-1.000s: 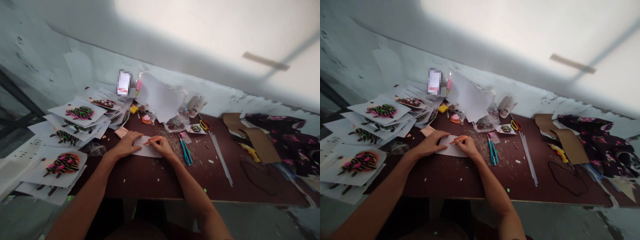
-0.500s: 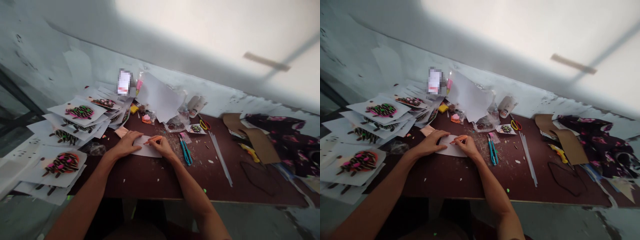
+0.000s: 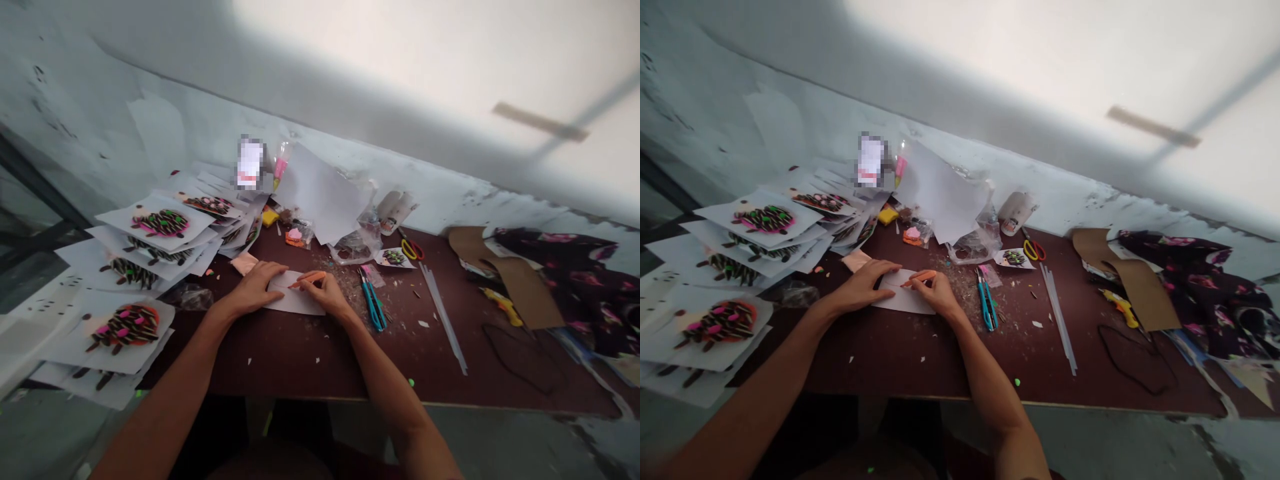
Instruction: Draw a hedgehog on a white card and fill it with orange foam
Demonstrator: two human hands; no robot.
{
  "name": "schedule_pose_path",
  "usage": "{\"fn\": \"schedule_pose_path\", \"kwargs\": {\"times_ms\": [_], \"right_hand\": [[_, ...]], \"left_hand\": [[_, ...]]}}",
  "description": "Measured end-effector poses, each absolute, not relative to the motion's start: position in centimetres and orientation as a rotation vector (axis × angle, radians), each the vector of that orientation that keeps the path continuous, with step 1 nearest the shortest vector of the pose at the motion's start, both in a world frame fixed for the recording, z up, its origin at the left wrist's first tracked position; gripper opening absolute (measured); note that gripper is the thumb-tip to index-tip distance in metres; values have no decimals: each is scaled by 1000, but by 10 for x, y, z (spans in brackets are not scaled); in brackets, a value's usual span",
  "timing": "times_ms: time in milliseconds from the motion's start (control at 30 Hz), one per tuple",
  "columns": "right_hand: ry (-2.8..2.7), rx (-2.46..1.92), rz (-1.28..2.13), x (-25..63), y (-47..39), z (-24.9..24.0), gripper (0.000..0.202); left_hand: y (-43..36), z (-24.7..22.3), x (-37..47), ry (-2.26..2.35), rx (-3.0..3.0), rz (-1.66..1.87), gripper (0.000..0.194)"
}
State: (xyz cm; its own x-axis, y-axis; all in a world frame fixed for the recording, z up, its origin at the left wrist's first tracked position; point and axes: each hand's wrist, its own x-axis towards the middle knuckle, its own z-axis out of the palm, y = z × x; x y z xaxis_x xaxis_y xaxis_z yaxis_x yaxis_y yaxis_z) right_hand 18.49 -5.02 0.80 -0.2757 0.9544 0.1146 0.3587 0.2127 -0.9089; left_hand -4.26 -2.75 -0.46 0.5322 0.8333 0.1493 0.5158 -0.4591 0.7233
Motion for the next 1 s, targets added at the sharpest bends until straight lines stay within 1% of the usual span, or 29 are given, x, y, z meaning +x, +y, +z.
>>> {"fn": "schedule_pose_path", "kwargs": {"times_ms": [233,667,1000], "right_hand": [[-1767,-1212,1029,184,-51,9,23],[-1741,-1250,1054,183,-52,8,27],[-1728,-1227,1056,184,-50,8,26]], "left_hand": [[-28,-6,-42,1100,2141,671,57],[-27,-4,-42,1077,2177,658,55],[-28,0,-42,1086,2182,633,54]]}}
